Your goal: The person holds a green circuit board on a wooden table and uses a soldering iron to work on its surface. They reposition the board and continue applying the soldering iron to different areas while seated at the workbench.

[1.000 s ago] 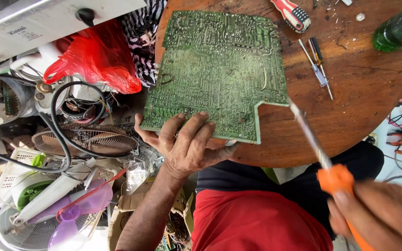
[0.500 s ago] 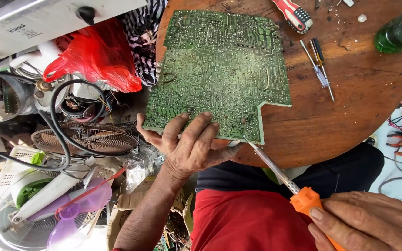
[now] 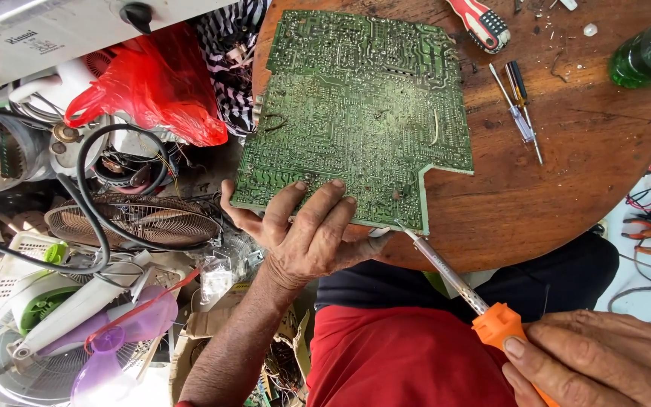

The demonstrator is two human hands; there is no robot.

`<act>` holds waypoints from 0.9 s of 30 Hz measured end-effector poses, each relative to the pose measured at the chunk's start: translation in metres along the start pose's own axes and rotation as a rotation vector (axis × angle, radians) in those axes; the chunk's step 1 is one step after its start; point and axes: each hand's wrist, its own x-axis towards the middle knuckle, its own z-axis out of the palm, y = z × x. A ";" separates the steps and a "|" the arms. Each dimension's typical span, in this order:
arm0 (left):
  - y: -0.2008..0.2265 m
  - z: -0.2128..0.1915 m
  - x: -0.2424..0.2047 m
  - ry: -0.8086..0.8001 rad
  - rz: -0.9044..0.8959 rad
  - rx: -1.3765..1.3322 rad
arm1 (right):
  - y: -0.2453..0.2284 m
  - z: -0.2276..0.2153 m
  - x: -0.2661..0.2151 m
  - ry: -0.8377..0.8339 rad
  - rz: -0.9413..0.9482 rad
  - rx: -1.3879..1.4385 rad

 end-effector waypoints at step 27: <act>-0.003 -0.002 0.001 -0.048 -0.014 -0.009 | 0.024 -0.005 0.009 0.034 -0.070 0.029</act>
